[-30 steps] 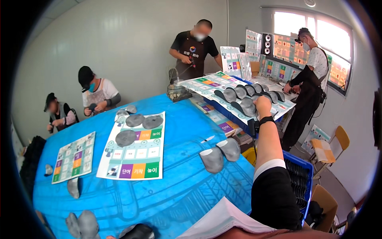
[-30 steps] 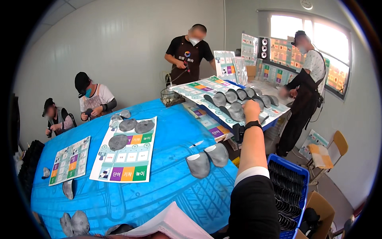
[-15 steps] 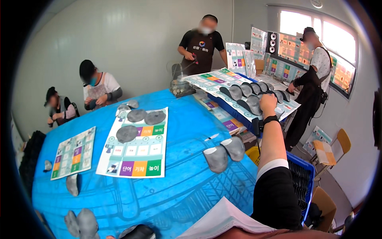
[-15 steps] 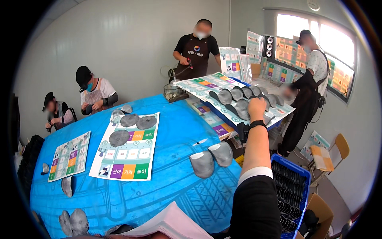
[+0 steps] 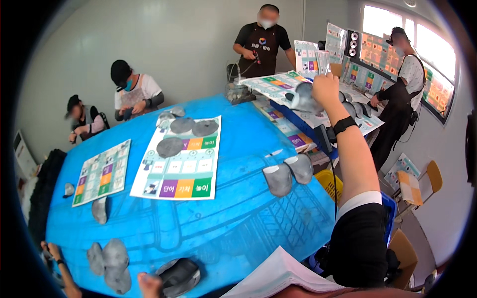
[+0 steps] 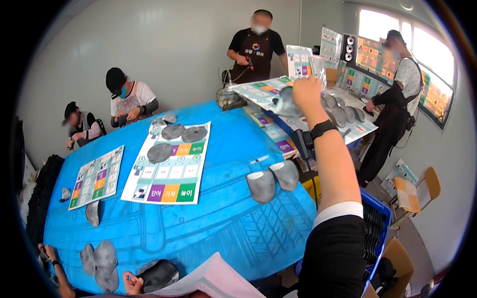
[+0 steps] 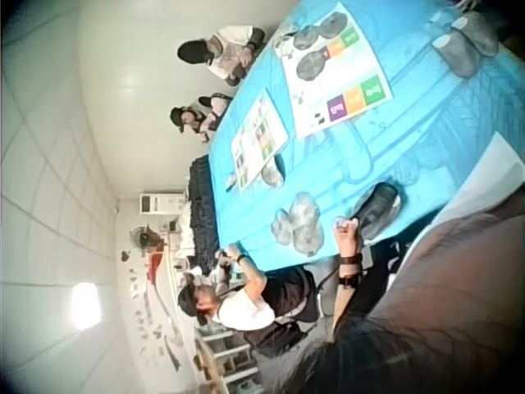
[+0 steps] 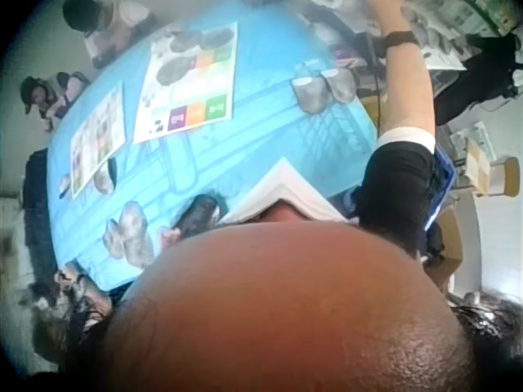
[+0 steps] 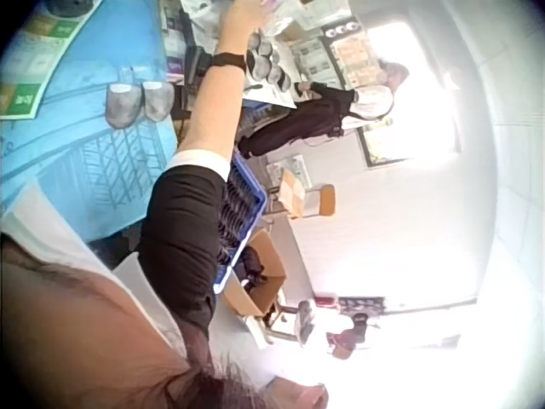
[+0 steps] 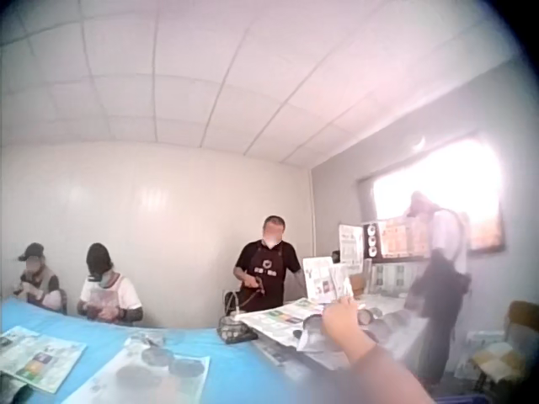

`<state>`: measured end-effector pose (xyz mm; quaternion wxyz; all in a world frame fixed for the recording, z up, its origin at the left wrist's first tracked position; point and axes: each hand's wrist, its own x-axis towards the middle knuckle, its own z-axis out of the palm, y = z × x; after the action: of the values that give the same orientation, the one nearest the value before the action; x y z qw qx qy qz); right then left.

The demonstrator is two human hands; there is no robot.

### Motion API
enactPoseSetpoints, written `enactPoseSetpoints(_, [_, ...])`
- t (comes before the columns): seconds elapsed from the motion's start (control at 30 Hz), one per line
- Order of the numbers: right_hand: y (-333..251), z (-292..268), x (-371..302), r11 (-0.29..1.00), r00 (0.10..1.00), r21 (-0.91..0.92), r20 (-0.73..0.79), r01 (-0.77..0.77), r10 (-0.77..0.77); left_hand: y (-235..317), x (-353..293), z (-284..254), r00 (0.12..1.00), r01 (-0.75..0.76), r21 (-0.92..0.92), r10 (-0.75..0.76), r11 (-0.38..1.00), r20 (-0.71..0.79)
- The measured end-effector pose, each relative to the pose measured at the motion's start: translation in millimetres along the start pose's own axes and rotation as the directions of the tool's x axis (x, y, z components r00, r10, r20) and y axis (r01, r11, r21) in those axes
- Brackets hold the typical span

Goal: Manually assembling and inspecting small shoe components at a production table.

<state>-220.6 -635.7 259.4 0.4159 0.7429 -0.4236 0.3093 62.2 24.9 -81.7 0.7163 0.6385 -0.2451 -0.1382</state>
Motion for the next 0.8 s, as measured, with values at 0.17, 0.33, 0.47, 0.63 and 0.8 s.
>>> enactPoseSetpoints(0.17, [-51.5,-58.0,-0.6,0.845,0.925,0.454,0.361,-0.283,0.116,78.0,-15.2,70.4,0.991,0.115,-0.253,-0.128,0.961,-0.035])
enactPoseSetpoints(0.33, [-110.8,-87.6,-40.6,0.724,0.843,0.571,0.537,-0.387,0.027,86.8,-11.4,81.6,0.996,0.085,-0.247,-0.087,0.965,0.004])
enactPoseSetpoints(0.47, [-162.2,-100.7,-104.4,0.534,0.762,0.614,0.641,-0.582,0.094,86.6,-9.9,81.3,0.996,0.089,-0.293,-0.083,0.952,0.031])
enactPoseSetpoints(0.63, [-218.8,-104.9,-184.4,0.613,0.694,0.546,0.720,-0.571,0.006,80.7,-7.2,79.7,0.995,0.068,-0.332,-0.040,0.941,0.091])
enactPoseSetpoints(0.8, [-218.5,-99.1,-207.2,0.814,0.886,0.558,0.281,0.163,-0.370,87.7,-10.0,88.2,0.994,0.019,-0.317,0.018,0.948,0.112])
